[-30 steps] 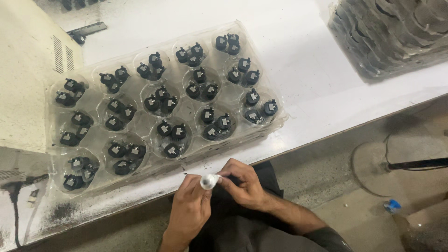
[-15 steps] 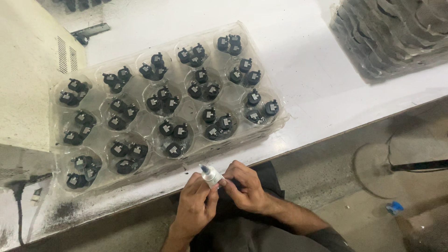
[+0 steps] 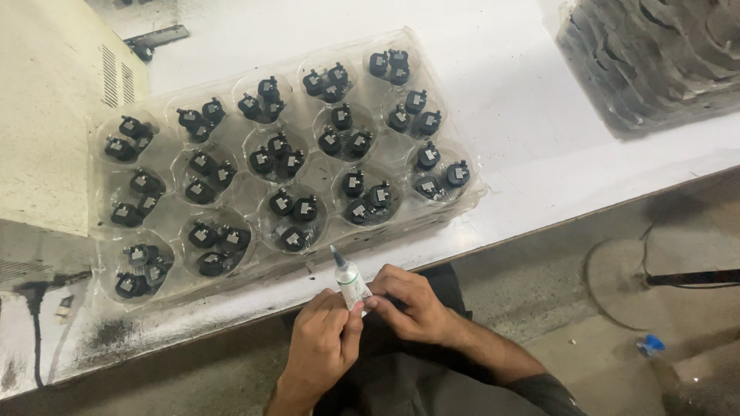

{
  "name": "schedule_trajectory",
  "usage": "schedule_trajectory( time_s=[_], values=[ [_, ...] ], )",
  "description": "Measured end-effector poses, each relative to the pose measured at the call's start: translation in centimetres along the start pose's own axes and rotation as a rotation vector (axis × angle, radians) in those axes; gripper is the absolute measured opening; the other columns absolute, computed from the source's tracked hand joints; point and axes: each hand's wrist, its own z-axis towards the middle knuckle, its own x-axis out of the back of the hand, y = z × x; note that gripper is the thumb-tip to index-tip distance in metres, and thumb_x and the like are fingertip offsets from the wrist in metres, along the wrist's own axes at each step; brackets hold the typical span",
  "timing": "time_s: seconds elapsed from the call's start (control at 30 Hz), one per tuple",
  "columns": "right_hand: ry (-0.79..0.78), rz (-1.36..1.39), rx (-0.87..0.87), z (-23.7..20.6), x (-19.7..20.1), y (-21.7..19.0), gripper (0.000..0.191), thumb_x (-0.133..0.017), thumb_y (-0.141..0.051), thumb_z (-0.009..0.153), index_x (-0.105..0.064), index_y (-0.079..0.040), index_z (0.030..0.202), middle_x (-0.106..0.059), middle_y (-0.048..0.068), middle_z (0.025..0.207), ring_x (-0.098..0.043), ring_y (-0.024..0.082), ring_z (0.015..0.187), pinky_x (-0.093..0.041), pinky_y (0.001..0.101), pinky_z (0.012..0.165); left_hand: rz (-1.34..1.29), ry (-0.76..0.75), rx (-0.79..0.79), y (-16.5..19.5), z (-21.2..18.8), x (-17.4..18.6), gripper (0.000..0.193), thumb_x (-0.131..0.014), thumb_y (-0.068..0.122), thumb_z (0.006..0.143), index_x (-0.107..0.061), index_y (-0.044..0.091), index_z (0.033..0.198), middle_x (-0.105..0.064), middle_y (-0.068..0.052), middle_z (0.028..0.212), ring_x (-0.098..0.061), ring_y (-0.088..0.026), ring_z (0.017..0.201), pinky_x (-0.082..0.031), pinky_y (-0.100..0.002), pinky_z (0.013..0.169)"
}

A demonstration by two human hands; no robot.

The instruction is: The person picks black plastic plug components one at a time from a clear blister tray and squeezes adhesive from a tube onto each one, then places the treated component back into the tray. Near the end they wipe their hands with a dark cloth and handle the glue tube.

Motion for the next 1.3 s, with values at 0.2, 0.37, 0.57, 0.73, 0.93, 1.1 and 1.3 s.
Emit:
schedule_trajectory(
  time_s=[0.2,0.37,0.57,0.73,0.93,1.1,1.3],
  values=[
    [0.093,-0.034,0.042,-0.2,-0.8,0.1,0.002,-0.069,0.003,0.093,-0.068,0.002,0.095,-0.067,0.012,0.088,-0.064,0.023,0.075,-0.051,0.0333,0.066,-0.099,0.007,-0.003,-0.7,-0.6,-0.7,0.026,-0.065,0.003,0.096,-0.050,0.003,0.074,-0.055,-0.010,0.070,-0.058,-0.030,0.064,-0.045,-0.044,0.059],
    [0.198,-0.100,0.073,-0.2,-1.2,0.5,0.012,-0.069,0.005,0.091,-0.071,0.003,0.102,-0.068,0.012,0.090,-0.066,0.022,0.077,-0.054,0.0324,0.067,-0.121,0.102,0.120,0.0,-0.6,-1.5,0.008,-0.066,0.006,0.097,-0.066,-0.002,0.099,-0.066,-0.012,0.089,-0.065,-0.030,0.079,-0.050,-0.040,0.067],
    [0.196,-0.052,0.017,-0.4,-1.4,0.9,0.016,-0.069,0.003,0.093,-0.073,0.002,0.109,-0.069,0.012,0.093,-0.067,0.022,0.082,-0.055,0.0324,0.072,-0.197,0.158,0.289,0.8,-0.5,-1.8,0.013,-0.069,0.007,0.095,-0.070,0.001,0.107,-0.071,-0.011,0.097,-0.070,-0.025,0.084,-0.055,-0.035,0.072],
    [0.285,0.015,0.186,-0.3,-1.3,1.0,0.044,-0.048,-0.033,0.113,-0.078,-0.001,0.105,-0.062,0.020,0.133,-0.050,0.032,0.137,-0.042,0.0477,0.114,-0.300,0.217,0.286,0.4,-1.1,-1.1,0.022,-0.066,-0.002,0.088,-0.069,-0.001,0.110,-0.071,-0.012,0.099,-0.072,-0.022,0.091,-0.056,-0.031,0.081],
    [0.113,-0.010,0.013,-0.5,0.2,0.4,0.044,-0.049,-0.014,0.105,-0.085,-0.008,0.081,-0.043,0.018,0.162,-0.011,0.041,0.162,-0.014,0.0557,0.131,-0.373,0.282,0.543,-0.1,-2.2,-1.1,0.012,-0.066,0.005,0.096,-0.072,-0.001,0.103,-0.078,-0.009,0.093,-0.073,-0.016,0.085,-0.056,-0.028,0.078],
    [0.197,-0.049,0.072,-0.9,-0.8,0.8,0.037,-0.057,-0.004,0.094,-0.078,-0.010,0.064,-0.051,0.017,0.156,-0.008,0.043,0.163,-0.014,0.0562,0.132,-0.403,0.301,0.529,-0.6,-2.8,-1.2,0.012,-0.064,0.006,0.097,-0.072,-0.001,0.103,-0.078,-0.009,0.096,-0.073,-0.016,0.090,-0.057,-0.028,0.080],
    [0.345,-0.065,0.080,-1.0,-1.7,0.9,0.036,-0.054,-0.004,0.090,-0.072,-0.009,0.059,-0.061,0.016,0.150,-0.027,0.041,0.161,-0.019,0.0555,0.134,-0.382,0.265,0.485,-0.2,-3.2,-1.6,0.011,-0.065,0.007,0.097,-0.072,-0.001,0.100,-0.078,-0.008,0.093,-0.072,-0.015,0.085,-0.056,-0.028,0.079]
  ],
)
